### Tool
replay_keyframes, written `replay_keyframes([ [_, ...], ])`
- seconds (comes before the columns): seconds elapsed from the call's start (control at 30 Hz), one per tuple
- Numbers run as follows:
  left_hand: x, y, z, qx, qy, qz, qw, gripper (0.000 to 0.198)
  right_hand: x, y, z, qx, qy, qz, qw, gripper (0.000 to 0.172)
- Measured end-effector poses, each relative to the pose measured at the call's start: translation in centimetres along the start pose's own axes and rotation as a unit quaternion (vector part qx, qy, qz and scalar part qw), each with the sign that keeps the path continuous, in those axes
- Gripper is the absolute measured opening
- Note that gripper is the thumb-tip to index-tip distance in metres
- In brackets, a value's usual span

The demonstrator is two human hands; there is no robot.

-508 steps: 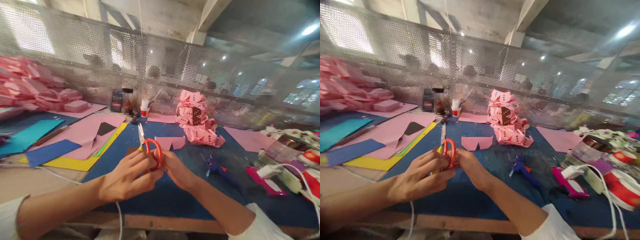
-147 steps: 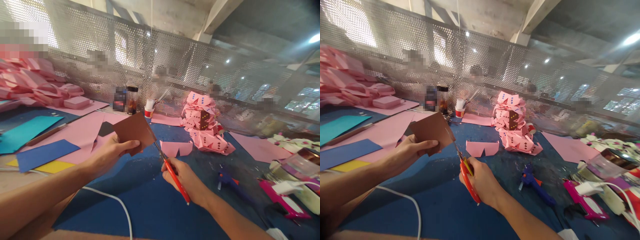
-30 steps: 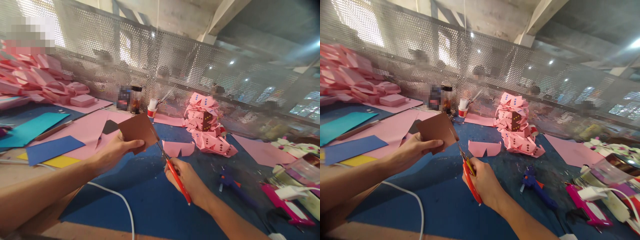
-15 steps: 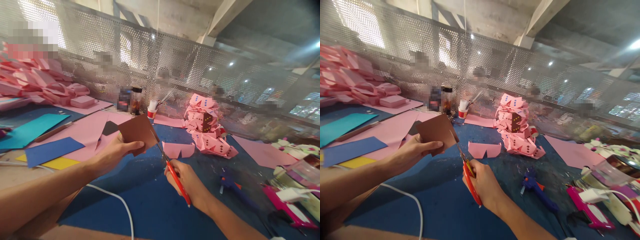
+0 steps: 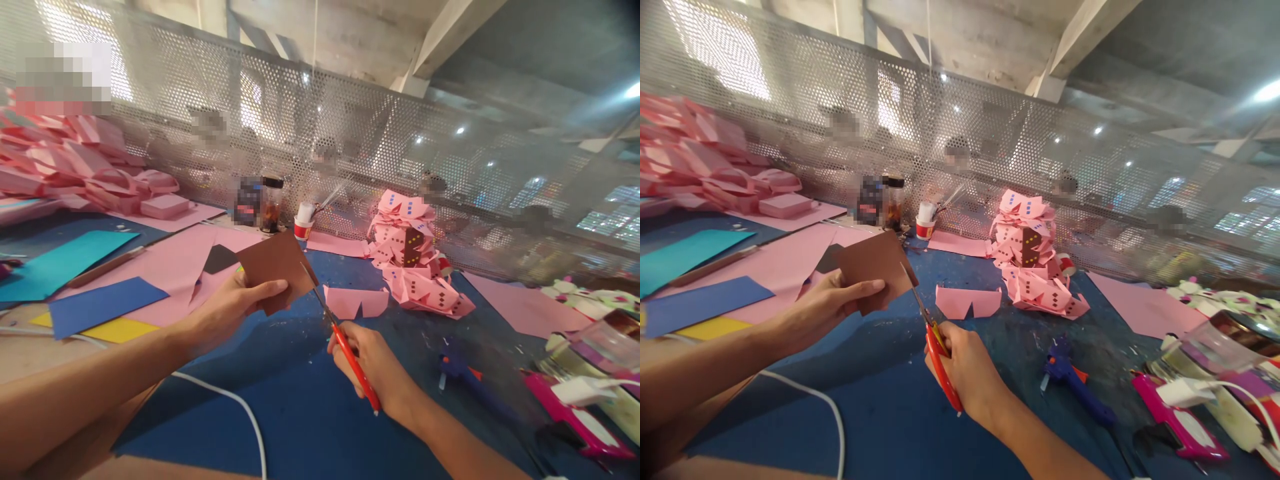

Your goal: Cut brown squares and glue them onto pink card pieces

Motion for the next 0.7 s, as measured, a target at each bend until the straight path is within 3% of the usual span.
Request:
replay_keyframes([
  [0.2, -0.02, 0.1, 0.25, -0.005, -0.012, -0.001, 1.0, 0.023, -0.01, -0.27, -0.07, -0.036, -0.015, -0.014, 0.999, 0.006],
  [0.43, -0.06, -0.35, 0.31, 0.001, -0.009, -0.009, 1.0, 0.022, -0.16, -0.29, -0.06, -0.057, -0.029, -0.016, 0.998, 0.002],
  [0.7, -0.57, 0.61, -0.18, -0.016, -0.02, 0.004, 1.0, 0.027, -0.43, -0.2, 0.56, -0.067, -0.048, -0.019, 0.996, 0.005],
])
Point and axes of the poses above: each hand's wrist, its own x-axis towards the middle knuckle, its own y-axis out of the palm, z = x × y, the point moved 9 cm from there along x, towards the middle knuckle, and after that the axes turned 2 degrees about y, right-handed, at the moved point
